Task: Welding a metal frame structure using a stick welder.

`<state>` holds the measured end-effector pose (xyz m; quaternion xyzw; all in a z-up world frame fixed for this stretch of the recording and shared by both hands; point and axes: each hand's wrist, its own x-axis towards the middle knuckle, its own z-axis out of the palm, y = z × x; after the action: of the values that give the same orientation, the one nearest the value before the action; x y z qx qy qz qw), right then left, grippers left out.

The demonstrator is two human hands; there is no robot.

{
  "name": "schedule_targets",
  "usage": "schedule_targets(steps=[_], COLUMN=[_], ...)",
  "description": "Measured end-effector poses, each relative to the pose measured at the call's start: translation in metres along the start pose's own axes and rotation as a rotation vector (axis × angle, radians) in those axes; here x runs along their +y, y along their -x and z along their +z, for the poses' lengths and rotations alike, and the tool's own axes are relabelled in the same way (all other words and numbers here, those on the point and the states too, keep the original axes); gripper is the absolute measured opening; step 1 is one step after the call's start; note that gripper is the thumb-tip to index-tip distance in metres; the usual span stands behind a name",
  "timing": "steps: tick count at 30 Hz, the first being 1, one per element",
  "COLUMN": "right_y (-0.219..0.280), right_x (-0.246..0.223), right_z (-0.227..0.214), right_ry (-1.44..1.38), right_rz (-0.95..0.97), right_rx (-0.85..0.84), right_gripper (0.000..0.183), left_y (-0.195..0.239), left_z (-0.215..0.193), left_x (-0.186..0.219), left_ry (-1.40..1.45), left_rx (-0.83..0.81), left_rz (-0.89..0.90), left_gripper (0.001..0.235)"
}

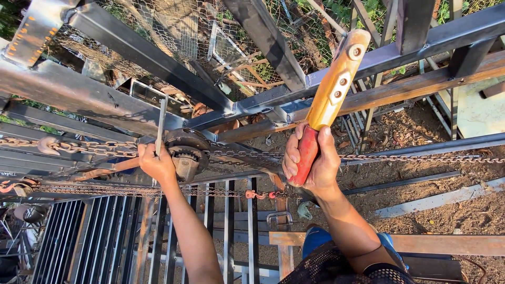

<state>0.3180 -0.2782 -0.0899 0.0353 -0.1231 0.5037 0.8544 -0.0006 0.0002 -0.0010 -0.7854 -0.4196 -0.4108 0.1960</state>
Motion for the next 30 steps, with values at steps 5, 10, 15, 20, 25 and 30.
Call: schedule_targets(steps=[5,10,15,20,25,30], right_y=[0.001,0.0029,0.0064,0.0067,0.0039,0.0003], right_x=[0.0009,0.0033,0.0046,0.0026,0.0051,0.006], right_z=[0.0007,-0.004,-0.0048,-0.0034,-0.0031,0.0011], right_ry=[0.0,-0.017,-0.031,-0.021,-0.017,0.026], right_rz=[-0.015,-0.009,-0.049,-0.043,-0.013,-0.022], right_rx=[-0.019,-0.02,0.044,0.06,0.049,0.019], right_gripper=[0.052,0.052,0.052,0.052,0.052,0.052], left_y=[-0.0005,-0.0002,0.0008,0.0012,0.001,0.001], left_z=[-0.0011,-0.0005,0.001,0.0025,0.0029,0.001], left_x=[0.003,0.0017,-0.0006,-0.0038,-0.0051,-0.0003], left_ry=[0.014,0.01,0.02,0.028,0.01,0.031], left_rx=[0.001,0.01,0.009,0.007,0.008,-0.005], left_rz=[-0.003,0.002,-0.008,0.006,0.013,-0.017], left_gripper=[0.018,0.017,0.018,0.02,0.016,0.016])
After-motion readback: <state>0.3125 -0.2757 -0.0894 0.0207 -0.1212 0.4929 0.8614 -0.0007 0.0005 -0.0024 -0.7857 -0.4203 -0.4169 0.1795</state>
